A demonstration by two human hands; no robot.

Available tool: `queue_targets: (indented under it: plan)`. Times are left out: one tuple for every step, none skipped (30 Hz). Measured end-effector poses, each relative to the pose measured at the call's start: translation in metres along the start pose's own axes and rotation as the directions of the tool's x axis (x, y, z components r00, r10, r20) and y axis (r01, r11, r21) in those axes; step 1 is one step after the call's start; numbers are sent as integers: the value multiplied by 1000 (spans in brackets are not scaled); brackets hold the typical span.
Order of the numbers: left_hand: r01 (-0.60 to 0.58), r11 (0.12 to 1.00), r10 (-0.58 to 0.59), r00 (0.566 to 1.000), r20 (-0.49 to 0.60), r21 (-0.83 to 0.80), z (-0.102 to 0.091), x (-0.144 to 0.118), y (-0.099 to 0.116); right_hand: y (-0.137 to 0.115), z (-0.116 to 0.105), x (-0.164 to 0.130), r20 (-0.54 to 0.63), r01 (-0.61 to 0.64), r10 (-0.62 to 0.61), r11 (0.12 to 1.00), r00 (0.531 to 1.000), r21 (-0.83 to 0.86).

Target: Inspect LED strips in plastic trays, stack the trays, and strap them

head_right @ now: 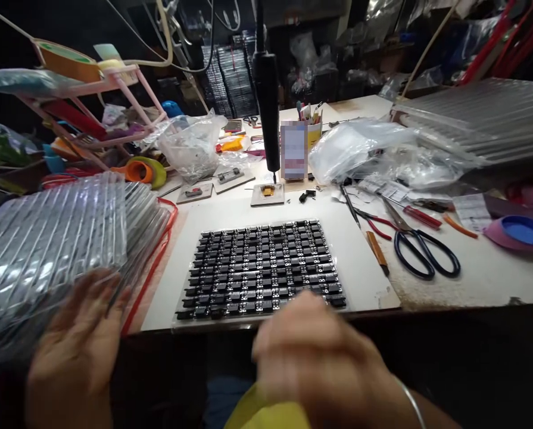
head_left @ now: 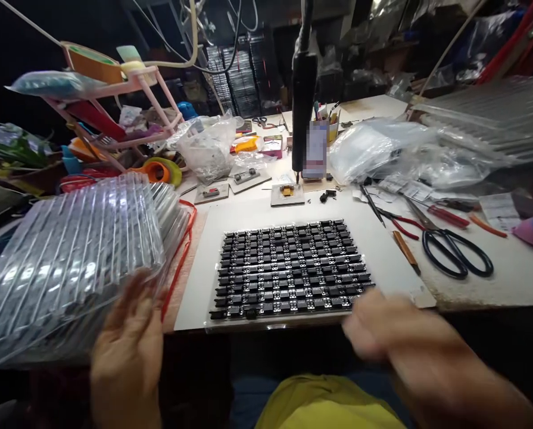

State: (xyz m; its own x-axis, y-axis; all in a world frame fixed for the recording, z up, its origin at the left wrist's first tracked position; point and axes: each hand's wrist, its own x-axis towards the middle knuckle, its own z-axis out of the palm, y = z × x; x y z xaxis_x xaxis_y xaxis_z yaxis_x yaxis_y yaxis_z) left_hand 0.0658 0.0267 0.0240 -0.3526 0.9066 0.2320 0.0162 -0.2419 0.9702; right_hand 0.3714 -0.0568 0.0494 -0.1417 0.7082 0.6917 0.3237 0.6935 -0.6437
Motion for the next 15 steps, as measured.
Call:
queue_targets:
  plan:
    - [-8,994,-6,992,123,109,1,-2,-5,14,2,8,29,-40,42,998,999,-55]
    - [-47,971,-15,967,253,236,2,-1,-11,30,4,15,85,-97,109,986,990,-132]
    - [-118,927,-25,927,373,356,4,1,-16,46,7,23,177,-113,154,969,972,-219]
    - [-205,868,-33,884,466,451,7,6,-21,61,11,30,281,-96,186,947,941,-305]
    - [-290,806,-35,846,532,515,11,13,-26,74,16,36,379,-63,219,922,899,-382]
    - [-361,753,-29,817,576,550,17,21,-30,85,21,42,463,-19,250,894,850,-448]
    - [-415,710,-20,796,604,570,23,29,-35,93,27,46,523,21,285,864,803,-503]
    - [-455,670,-20,778,628,586,31,39,-39,99,33,50,563,52,323,834,761,-549]
    - [-485,634,-32,761,648,602,38,48,-44,103,38,53,585,78,354,807,730,-586]
    - [-508,600,-54,745,665,618,45,56,-48,105,42,56,593,95,377,784,712,-613]
    - [-523,568,-83,731,677,635,52,64,-52,106,45,58,595,104,392,770,702,-630]
    - [-531,539,-114,723,682,654,58,70,-56,107,46,60,590,103,397,764,703,-637]
    - [-536,517,-142,715,685,668,63,75,-60,109,46,61,576,92,394,765,716,-637]
    - [-540,501,-161,710,686,676,67,79,-64,111,44,63,550,71,386,769,741,-635]
    - [-542,492,-173,705,687,681,71,81,-68,114,41,64,509,40,382,769,771,-638]
